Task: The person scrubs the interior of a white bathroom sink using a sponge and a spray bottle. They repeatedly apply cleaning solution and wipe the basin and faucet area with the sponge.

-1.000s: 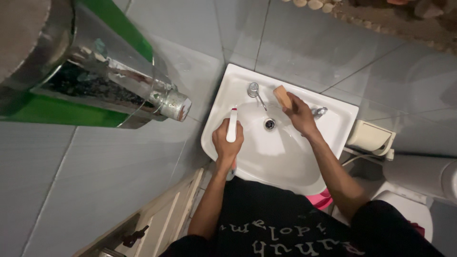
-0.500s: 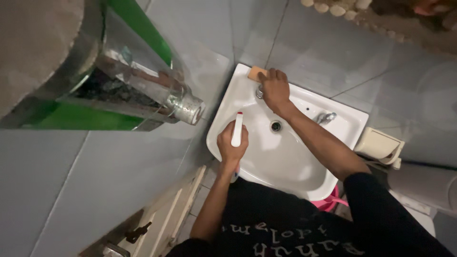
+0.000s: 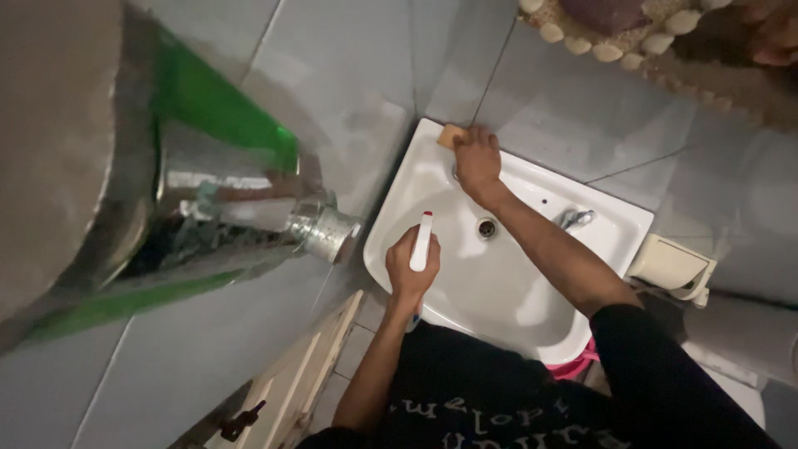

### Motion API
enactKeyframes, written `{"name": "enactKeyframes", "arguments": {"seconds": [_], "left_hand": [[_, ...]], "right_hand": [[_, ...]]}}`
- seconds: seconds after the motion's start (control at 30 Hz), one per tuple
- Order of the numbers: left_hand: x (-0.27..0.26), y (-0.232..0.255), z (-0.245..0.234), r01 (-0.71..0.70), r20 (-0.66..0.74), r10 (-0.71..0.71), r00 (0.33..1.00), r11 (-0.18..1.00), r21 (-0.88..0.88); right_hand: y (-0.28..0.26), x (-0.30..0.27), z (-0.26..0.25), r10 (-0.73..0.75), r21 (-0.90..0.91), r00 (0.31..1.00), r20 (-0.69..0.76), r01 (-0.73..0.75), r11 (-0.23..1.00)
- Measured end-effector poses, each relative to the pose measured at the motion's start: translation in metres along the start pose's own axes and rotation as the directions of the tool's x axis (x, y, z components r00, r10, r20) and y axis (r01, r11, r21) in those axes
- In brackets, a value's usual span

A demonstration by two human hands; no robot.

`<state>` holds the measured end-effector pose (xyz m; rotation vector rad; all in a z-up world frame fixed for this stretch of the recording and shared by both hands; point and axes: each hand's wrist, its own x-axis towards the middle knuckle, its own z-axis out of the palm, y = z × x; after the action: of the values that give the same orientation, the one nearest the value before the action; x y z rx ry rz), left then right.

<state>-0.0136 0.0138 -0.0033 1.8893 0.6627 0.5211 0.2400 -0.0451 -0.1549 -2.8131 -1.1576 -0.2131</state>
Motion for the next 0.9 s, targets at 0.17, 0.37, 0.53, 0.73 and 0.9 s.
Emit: {"name": "enactKeyframes", "arguments": {"seconds": [0.17, 0.37, 0.53, 0.73, 0.9], "left_hand": [[0.003, -0.003, 0.001, -0.044, -0.018, 0.043, 0.999, 0.999, -0.027], [0.005, -0.004, -0.001, -0.013, -0.039, 0.012, 0.999, 1.000, -0.009], [0.004, -0.002, -0.003, -0.031, -0.054, 0.031, 0.998, 0.999, -0.006], [-0.005, -0.001, 0.004, -0.054, -0.046, 0.052, 0.998, 0.998, -0.034], [-0.010, -0.003, 0.005, -0.082, -0.027, 0.081, 0.996, 0.996, -0.031]], "right_hand": [[-0.009, 0.011, 0.023, -0.041, 0.131, 0.997, -0.066, 0.049, 0.990], [-0.033, 0.037, 0.026, -0.120, -0.114, 0.989, -0.083, 0.111, 0.987], [-0.026, 0.032, 0.028, -0.068, -0.111, 0.998, -0.009, 0.067, 0.992], [0.008, 0.004, 0.019, -0.063, -0.136, 0.996, -0.063, 0.054, 0.989], [0.004, 0.002, 0.011, -0.038, -0.155, 0.999, -0.019, 0.034, 0.987]]}}
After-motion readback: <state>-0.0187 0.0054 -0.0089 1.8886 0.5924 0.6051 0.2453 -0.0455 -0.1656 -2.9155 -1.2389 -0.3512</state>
